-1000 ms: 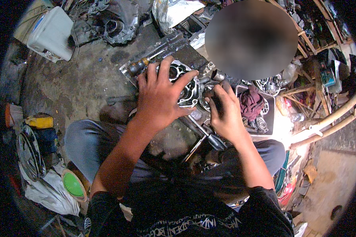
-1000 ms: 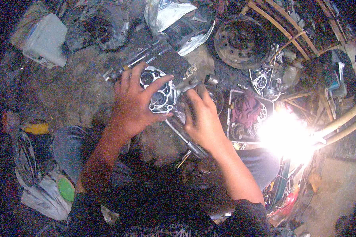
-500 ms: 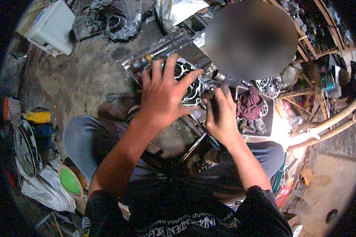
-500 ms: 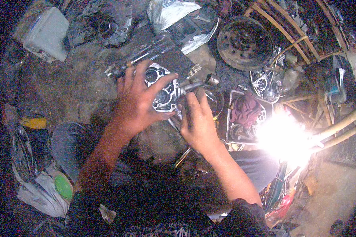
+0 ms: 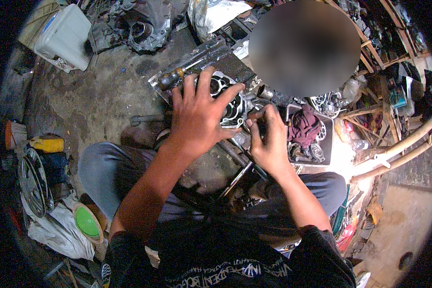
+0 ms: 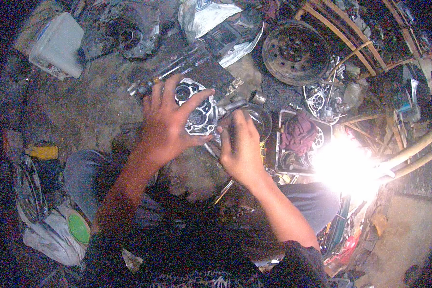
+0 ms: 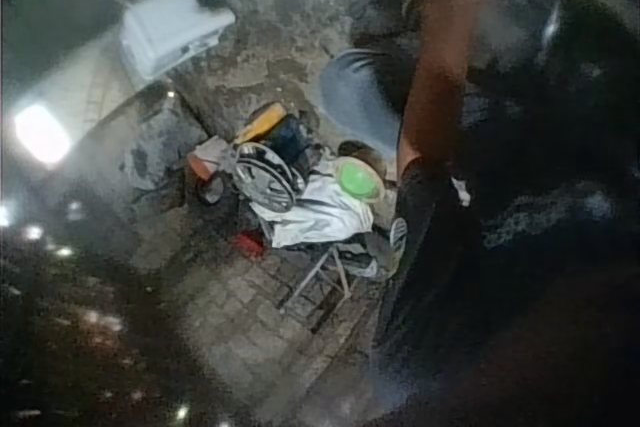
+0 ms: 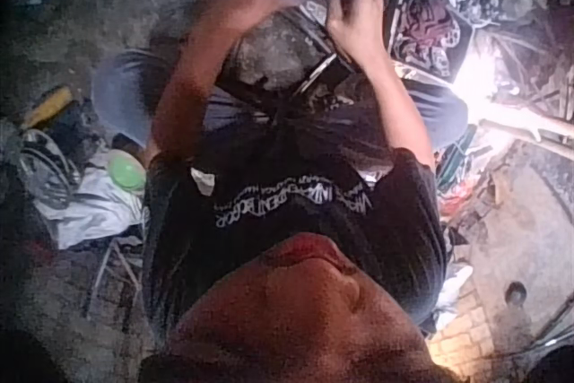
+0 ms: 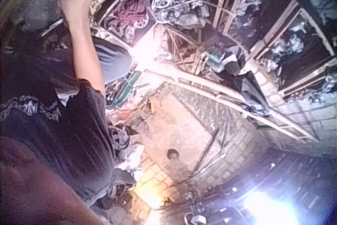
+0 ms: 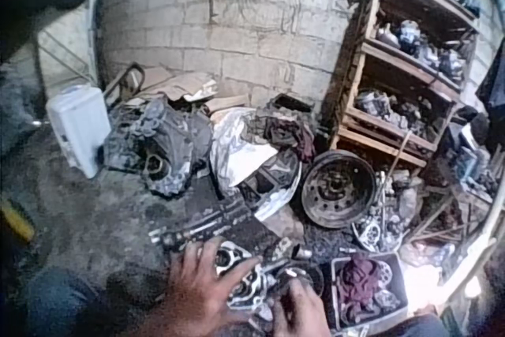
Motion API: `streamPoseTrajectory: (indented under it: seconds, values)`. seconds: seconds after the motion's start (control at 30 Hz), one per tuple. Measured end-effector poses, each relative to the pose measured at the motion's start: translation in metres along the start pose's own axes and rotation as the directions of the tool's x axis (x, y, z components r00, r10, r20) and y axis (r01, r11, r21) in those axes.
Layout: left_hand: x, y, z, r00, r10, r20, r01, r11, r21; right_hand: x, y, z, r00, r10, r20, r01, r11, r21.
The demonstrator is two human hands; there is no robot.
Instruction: The person is sitting on the floor in a cluttered workshop, using a small tool to scrape and clean the inside of a metallic engine cylinder head. They repeatedly scrape the inner surfaces and edges of the cylinder head's chambers.
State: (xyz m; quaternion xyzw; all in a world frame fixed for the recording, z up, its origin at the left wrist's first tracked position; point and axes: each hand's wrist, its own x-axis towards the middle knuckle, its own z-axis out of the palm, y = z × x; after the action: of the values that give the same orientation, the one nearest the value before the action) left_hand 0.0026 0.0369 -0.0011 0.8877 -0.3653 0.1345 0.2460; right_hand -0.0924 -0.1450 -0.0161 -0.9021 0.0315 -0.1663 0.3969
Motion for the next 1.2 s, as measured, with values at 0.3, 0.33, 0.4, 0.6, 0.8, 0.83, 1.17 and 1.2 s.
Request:
streamPoseTrajectory:
  seconds: [0.3,0.33,0.4,0.6,0.8,0.83,1.17,1.2]
  values:
    - [0.000,0.002,0.001,1.000,-0.015,0.004,0.015,0.999,-0.029,0.004,0.002,-0.005,0.997,0.057,-0.059,-0.061,0.995,-0.080]
    - [0.000,0.001,0.001,1.000,-0.020,0.004,0.021,1.000,-0.022,0.005,0.004,-0.005,0.996,0.037,-0.079,-0.043,0.996,-0.073]
    - [0.000,0.000,0.002,1.000,-0.031,0.003,0.031,0.999,-0.009,0.003,0.000,-0.005,0.995,0.008,-0.100,-0.013,0.999,-0.051]
    - [0.001,0.000,0.002,0.996,-0.048,0.069,0.048,0.999,0.003,-0.001,-0.003,-0.003,1.000,0.004,0.018,-0.004,1.000,0.008]
    - [0.001,0.000,0.003,0.998,-0.040,0.043,0.040,0.999,0.004,0.000,-0.005,-0.008,0.998,-0.057,0.011,0.057,0.998,-0.017]
    - [0.001,0.000,0.004,0.999,-0.032,0.035,0.032,0.999,0.003,-0.003,-0.008,-0.007,0.997,-0.068,0.036,0.069,0.997,-0.022]
    - [0.001,0.002,0.005,0.999,-0.028,0.015,0.028,1.000,-0.007,0.008,0.005,-0.009,0.997,0.021,-0.073,-0.025,0.998,-0.059]
    - [0.002,0.003,0.004,1.000,-0.029,0.008,0.029,0.999,-0.016,0.006,0.002,-0.007,0.997,0.006,-0.079,-0.009,0.999,-0.036]
